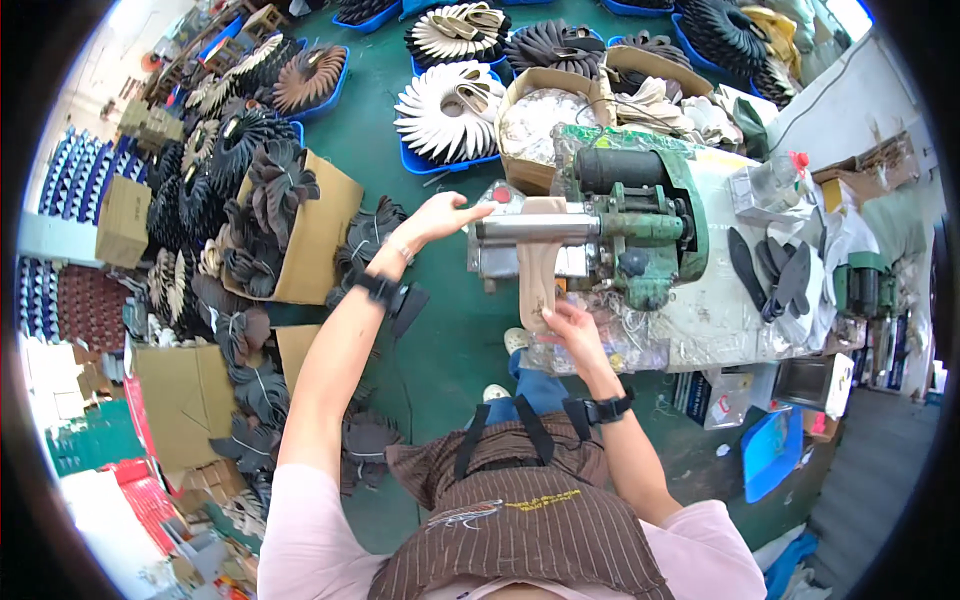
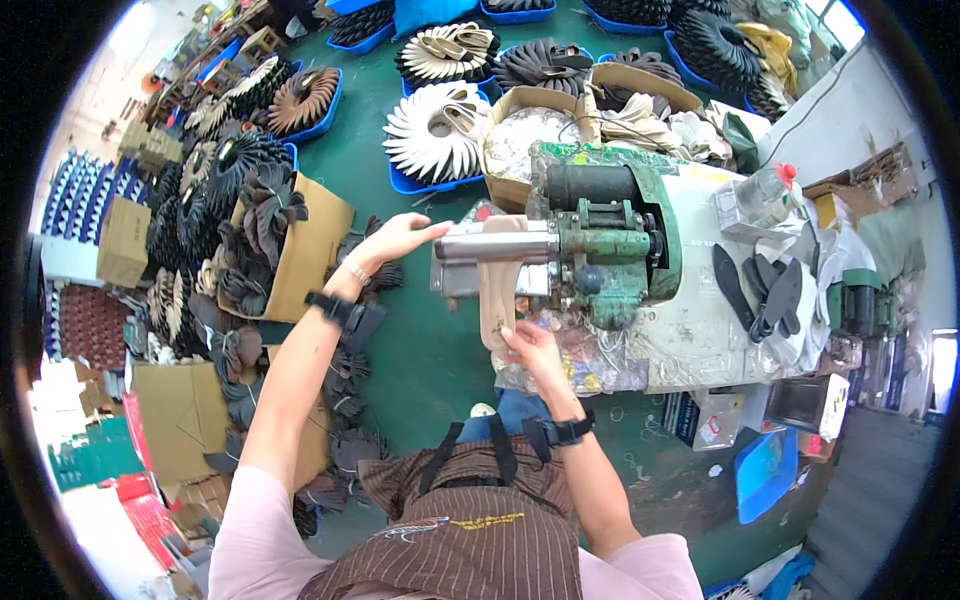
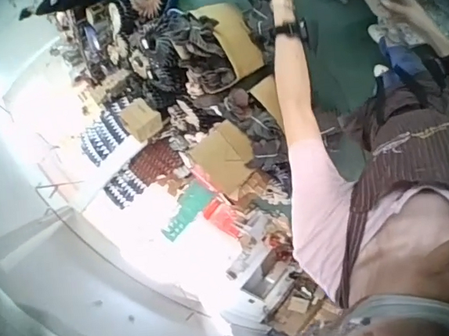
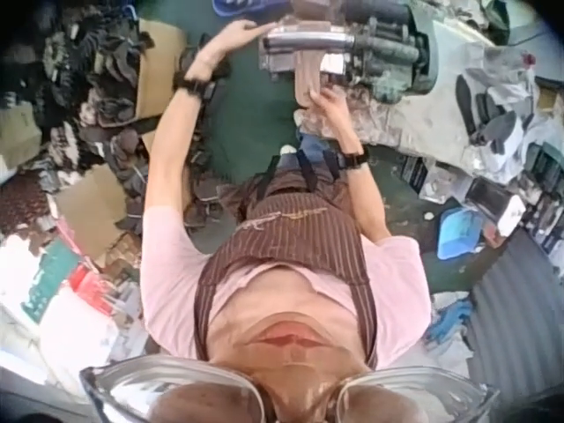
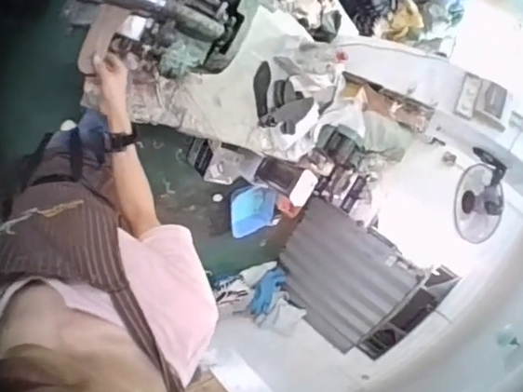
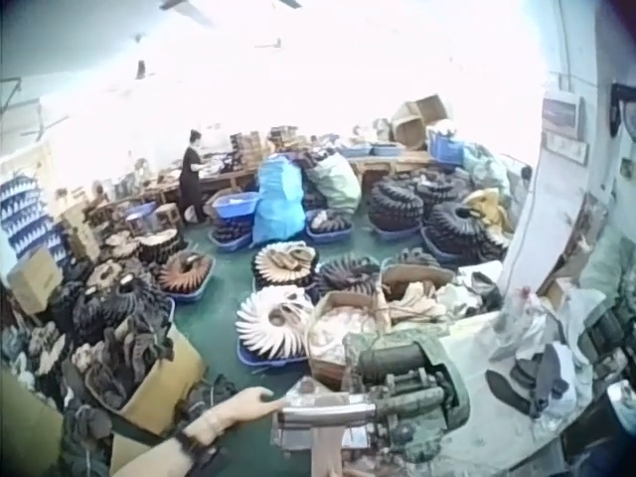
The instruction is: The recorder is trimming shoe insoles and placing them inside finished shoe uppers as part of the manufacturing process.
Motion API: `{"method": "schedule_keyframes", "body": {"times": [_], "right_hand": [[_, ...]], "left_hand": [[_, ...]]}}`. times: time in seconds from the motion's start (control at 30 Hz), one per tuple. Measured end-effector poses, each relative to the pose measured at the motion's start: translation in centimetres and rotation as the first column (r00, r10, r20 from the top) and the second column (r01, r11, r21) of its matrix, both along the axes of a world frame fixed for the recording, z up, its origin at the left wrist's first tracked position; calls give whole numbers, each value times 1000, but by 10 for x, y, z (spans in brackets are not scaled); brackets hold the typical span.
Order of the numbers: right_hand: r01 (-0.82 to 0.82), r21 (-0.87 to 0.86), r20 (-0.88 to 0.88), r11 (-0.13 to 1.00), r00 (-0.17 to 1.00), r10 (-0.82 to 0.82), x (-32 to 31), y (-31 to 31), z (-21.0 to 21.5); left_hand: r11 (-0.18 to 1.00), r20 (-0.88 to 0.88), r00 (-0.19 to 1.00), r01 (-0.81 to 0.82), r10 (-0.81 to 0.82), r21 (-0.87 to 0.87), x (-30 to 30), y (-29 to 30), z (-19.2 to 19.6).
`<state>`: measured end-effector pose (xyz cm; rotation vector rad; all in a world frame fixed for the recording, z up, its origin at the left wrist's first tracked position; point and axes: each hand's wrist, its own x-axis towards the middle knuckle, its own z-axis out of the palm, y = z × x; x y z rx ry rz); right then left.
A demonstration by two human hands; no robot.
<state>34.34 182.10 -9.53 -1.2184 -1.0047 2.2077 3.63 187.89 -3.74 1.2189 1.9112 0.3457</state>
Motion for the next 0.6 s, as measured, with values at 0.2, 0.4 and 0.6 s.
{"method": "schedule_keyframes", "body": {"times": [0.2, 0.4, 0.6], "right_hand": [[146, -136, 216, 980, 970, -115, 48, 6, -69], [431, 59, 161, 900, 886, -435, 61, 21, -236], [621, 282, 241, 732, 692, -680, 5, 13, -161]], "left_hand": [[868, 382, 924, 180, 12, -463, 6, 107, -38], [860, 427, 843, -78, 327, -505, 10, 164, -34], [915, 424, 820, -398, 384, -59, -86, 85, 55]]}}
